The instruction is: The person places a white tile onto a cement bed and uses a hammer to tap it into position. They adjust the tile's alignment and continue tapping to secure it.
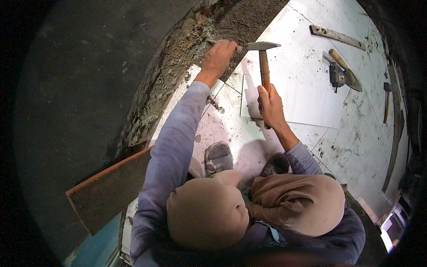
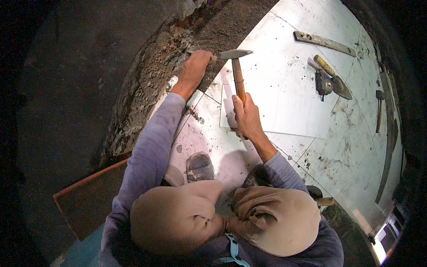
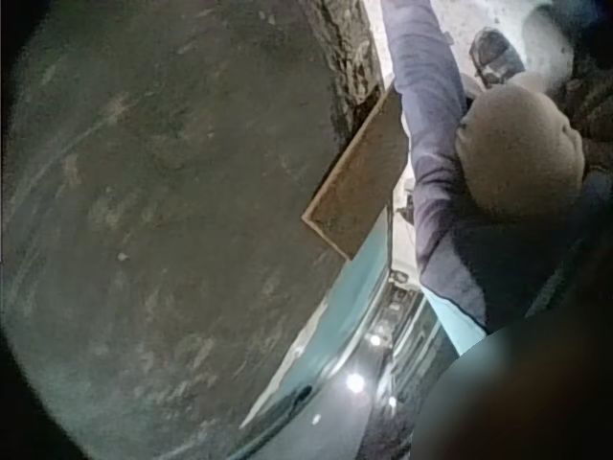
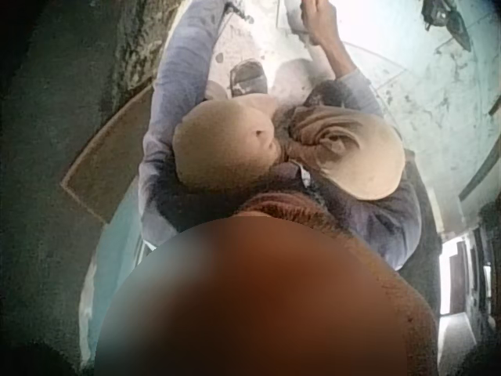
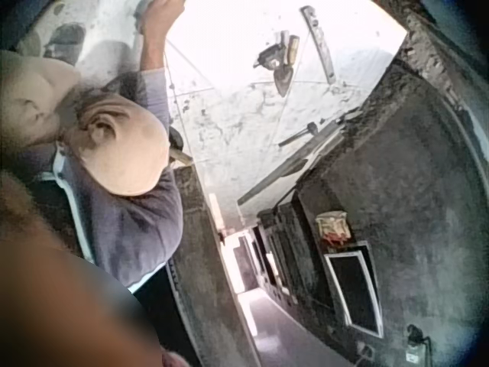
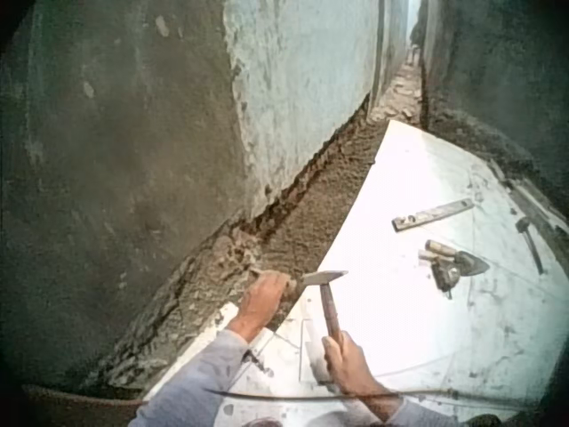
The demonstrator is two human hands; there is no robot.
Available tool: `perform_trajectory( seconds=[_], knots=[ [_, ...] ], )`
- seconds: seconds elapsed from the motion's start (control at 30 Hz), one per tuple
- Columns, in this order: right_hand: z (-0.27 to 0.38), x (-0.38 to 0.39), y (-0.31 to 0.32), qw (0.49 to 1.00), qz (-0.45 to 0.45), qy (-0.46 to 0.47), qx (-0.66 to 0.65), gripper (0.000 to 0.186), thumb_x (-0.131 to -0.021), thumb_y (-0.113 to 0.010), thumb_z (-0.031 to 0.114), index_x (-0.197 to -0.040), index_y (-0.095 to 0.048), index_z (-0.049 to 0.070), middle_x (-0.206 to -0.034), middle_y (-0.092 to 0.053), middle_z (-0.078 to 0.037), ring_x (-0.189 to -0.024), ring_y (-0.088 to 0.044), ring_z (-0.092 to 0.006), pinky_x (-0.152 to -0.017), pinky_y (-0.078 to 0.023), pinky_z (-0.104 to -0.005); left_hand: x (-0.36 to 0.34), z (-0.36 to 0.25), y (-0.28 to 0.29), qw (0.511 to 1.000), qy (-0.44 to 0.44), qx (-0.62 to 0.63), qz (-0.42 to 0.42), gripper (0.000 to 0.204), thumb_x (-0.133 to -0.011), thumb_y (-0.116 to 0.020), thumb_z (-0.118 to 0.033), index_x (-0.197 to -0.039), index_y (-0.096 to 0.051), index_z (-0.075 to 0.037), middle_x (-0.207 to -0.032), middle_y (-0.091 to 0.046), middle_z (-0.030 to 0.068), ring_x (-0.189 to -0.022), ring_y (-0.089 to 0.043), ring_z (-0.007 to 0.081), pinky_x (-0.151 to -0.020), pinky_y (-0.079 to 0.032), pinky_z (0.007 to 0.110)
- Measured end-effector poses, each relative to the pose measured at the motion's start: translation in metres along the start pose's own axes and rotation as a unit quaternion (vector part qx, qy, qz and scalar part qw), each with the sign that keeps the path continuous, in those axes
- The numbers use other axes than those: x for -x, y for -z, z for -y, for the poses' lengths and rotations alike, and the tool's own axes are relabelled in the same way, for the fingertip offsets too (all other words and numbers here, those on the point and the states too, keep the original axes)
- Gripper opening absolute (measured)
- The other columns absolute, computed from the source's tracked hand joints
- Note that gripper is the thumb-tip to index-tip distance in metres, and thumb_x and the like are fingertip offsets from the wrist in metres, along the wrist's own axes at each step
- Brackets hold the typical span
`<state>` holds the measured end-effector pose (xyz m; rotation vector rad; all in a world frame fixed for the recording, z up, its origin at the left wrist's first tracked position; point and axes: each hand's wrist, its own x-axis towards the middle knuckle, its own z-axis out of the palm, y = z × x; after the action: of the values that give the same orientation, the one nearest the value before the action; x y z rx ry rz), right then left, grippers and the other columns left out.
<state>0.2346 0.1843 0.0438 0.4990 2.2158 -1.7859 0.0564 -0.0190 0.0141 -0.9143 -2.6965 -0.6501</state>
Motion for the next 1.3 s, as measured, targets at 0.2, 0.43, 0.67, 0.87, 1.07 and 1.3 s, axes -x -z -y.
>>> perform_trajectory(
  seconds=[0.2,0.43,0.67,0.87,1.07,1.3],
  knots=[
    [0.0,-0.001,-0.001,1.0,-0.003,0.001,-0.01,0.042,-0.115,-0.051,0.044,-0.103,-0.052,0.003,-0.071,-0.057,-0.004,-0.059,-0.055,-0.013,-0.053,-0.046,-0.0343,-0.004,0.001,0.003,0.999,-0.033,-0.023,-0.017,0.016,-0.094,-0.059,-0.004,-0.11,-0.061,-0.008,-0.102,-0.062,0.0113,-0.103,-0.066,0.0324,-0.087,-0.058,0.046],
    [0.001,-0.001,0.002,0.998,0.005,-0.001,-0.069,0.043,-0.114,-0.053,0.045,-0.104,-0.053,0.003,-0.073,-0.056,-0.002,-0.06,-0.053,-0.0113,-0.053,-0.045,-0.0323,-0.009,0.0,0.003,0.999,-0.03,-0.01,0.026,0.022,-0.097,-0.055,-0.008,-0.118,-0.06,-0.008,-0.107,-0.062,0.0136,-0.109,-0.065,0.0365,-0.089,-0.056,0.048],
    [0.008,-0.012,-0.014,0.992,-0.033,-0.015,-0.123,0.043,-0.114,-0.051,0.046,-0.105,-0.054,0.005,-0.074,-0.054,-0.001,-0.06,-0.052,-0.0099,-0.054,-0.044,-0.0297,-0.026,-0.003,-0.008,0.996,-0.019,-0.059,0.068,0.017,-0.099,-0.055,-0.01,-0.116,-0.058,-0.009,-0.104,-0.063,0.0131,-0.105,-0.066,0.0356,-0.087,-0.057,0.048],
    [0.016,-0.016,-0.018,0.978,-0.104,-0.064,-0.168,0.04,-0.115,-0.049,0.045,-0.103,-0.052,0.006,-0.073,-0.052,0.0,-0.055,-0.052,-0.0116,-0.048,-0.044,-0.0303,-0.033,-0.002,-0.017,0.992,-0.016,-0.088,0.093,0.015,-0.101,-0.054,-0.012,-0.115,-0.057,-0.009,-0.104,-0.064,0.0141,-0.104,-0.068,0.0365,-0.083,-0.059,0.05],
    [0.01,-0.02,-0.015,0.971,0.01,-0.108,-0.211,0.037,-0.115,-0.048,0.045,-0.101,-0.048,0.01,-0.072,-0.049,0.001,-0.053,-0.049,-0.0092,-0.044,-0.042,-0.0286,-0.036,-0.003,-0.02,0.991,-0.021,-0.086,0.097,0.013,-0.101,-0.055,-0.012,-0.114,-0.059,-0.009,-0.104,-0.067,0.0153,-0.102,-0.07,0.0369,-0.083,-0.061,0.05],
    [0.001,-0.032,-0.016,0.993,-0.006,-0.072,-0.096,0.042,-0.113,-0.051,0.048,-0.099,-0.05,0.009,-0.072,-0.051,0.0,-0.055,-0.05,-0.0101,-0.046,-0.041,-0.0285,-0.043,-0.001,-0.02,0.989,-0.012,-0.108,0.105,0.013,-0.1,-0.058,-0.013,-0.112,-0.061,-0.008,-0.103,-0.069,0.0158,-0.102,-0.072,0.0372,-0.083,-0.063,0.048]
  ],
)
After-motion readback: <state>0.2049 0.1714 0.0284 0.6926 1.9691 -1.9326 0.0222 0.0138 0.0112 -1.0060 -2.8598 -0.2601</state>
